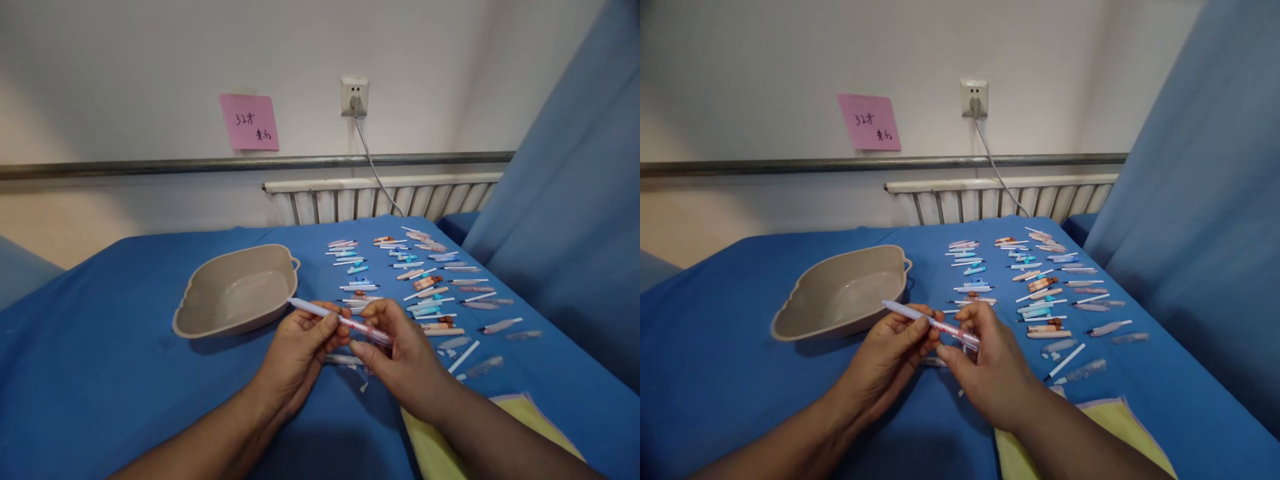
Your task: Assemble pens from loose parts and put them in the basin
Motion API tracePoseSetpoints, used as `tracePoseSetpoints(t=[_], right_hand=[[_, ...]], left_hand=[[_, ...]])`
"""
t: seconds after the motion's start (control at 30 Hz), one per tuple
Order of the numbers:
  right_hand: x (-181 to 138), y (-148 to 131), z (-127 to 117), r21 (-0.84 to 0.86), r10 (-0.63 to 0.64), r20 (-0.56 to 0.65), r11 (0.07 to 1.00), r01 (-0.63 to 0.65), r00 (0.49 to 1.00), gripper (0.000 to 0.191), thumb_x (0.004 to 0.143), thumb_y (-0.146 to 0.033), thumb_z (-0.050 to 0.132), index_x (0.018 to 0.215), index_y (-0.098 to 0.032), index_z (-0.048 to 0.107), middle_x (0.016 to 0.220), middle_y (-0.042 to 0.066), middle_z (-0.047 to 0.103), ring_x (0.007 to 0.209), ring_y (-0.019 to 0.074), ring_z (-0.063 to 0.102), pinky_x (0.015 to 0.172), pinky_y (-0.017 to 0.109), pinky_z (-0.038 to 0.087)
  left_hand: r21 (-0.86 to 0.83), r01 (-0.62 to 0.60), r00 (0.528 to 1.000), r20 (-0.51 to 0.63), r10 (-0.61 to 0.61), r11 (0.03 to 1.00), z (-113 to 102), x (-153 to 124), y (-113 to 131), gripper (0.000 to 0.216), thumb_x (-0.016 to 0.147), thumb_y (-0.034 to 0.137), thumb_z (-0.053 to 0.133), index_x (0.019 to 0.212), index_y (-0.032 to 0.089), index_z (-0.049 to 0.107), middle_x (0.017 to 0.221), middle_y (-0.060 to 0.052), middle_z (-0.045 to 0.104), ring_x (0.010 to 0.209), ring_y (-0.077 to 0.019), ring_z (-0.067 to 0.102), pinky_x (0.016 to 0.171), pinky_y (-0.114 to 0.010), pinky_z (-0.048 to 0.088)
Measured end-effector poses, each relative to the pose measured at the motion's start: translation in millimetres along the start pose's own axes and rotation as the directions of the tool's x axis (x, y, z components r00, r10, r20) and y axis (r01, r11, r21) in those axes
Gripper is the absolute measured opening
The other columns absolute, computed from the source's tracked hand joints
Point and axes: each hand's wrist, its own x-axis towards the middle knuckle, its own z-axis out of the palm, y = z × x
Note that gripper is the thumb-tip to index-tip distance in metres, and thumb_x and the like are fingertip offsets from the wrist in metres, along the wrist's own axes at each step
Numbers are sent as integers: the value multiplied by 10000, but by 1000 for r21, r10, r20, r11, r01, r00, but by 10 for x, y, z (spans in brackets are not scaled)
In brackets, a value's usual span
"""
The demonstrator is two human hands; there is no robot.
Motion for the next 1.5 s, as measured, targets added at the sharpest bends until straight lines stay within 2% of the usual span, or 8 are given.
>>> tracePoseSetpoints(t=[0.1,0.2,0.33,0.47,0.63,0.83,1.23,1.5], right_hand=[[-9,-3,-67,-252,-208,19,946,206,978,87,838,-202,552,922,-218,532,845,24,604,739,157,567,655,269,414],[-6,-14,-100,-303,-240,36,922,239,970,86,889,-217,481,880,-210,567,766,19,611,704,153,571,648,271,406],[26,-20,-53,27,110,71,993,-112,991,248,893,-390,468,736,-206,522,503,-58,447,433,101,420,432,220,320],[52,-33,15,398,311,281,823,-405,908,352,858,-519,462,689,-214,415,454,-112,299,342,60,249,348,185,218],[-17,-52,38,157,81,31,984,-85,996,160,838,-334,569,893,-211,482,669,-47,528,553,100,473,510,208,370],[-71,-47,-48,-221,-230,-39,951,216,972,70,888,-263,497,842,-218,523,722,-2,570,637,142,532,590,243,391],[-72,-71,-95,226,41,100,972,-63,994,298,902,-413,479,700,-195,504,536,-59,421,491,93,372,468,212,287],[-92,-70,-118,296,32,108,953,-63,994,320,906,-399,479,668,-186,491,529,-59,397,492,89,328,478,222,254]], left_hand=[[-6,-5,1000,-17,5,1000,-8,9,11,171,655,157,777,790,112,683,757,-32,689,600,-75,616,615,-170,536],[9,-19,1000,-12,20,1000,-10,8,12,176,654,161,780,796,112,687,758,-32,690,602,-75,615,616,-171,538],[38,-28,1000,10,28,999,-5,0,10,182,659,185,780,803,123,686,771,-45,708,593,-88,629,595,-174,532],[50,-16,1000,26,14,999,-3,-2,19,222,632,200,799,805,126,682,773,-50,711,624,-118,654,616,-195,538],[-3,-13,999,33,13,1000,-2,-13,26,176,658,157,778,803,126,684,794,-39,708,629,-96,642,645,-188,538],[-32,19,998,67,-17,999,25,-67,57,140,684,140,757,813,131,703,832,-46,717,618,-89,636,633,-182,531],[-5,-44,977,210,44,999,75,-193,147,183,662,179,776,841,179,739,843,-42,701,630,-117,621,588,-217,511],[-14,-127,955,269,126,992,84,-252,131,160,727,215,716,882,178,732,926,-48,621,686,-135,604,614,-257,507]])
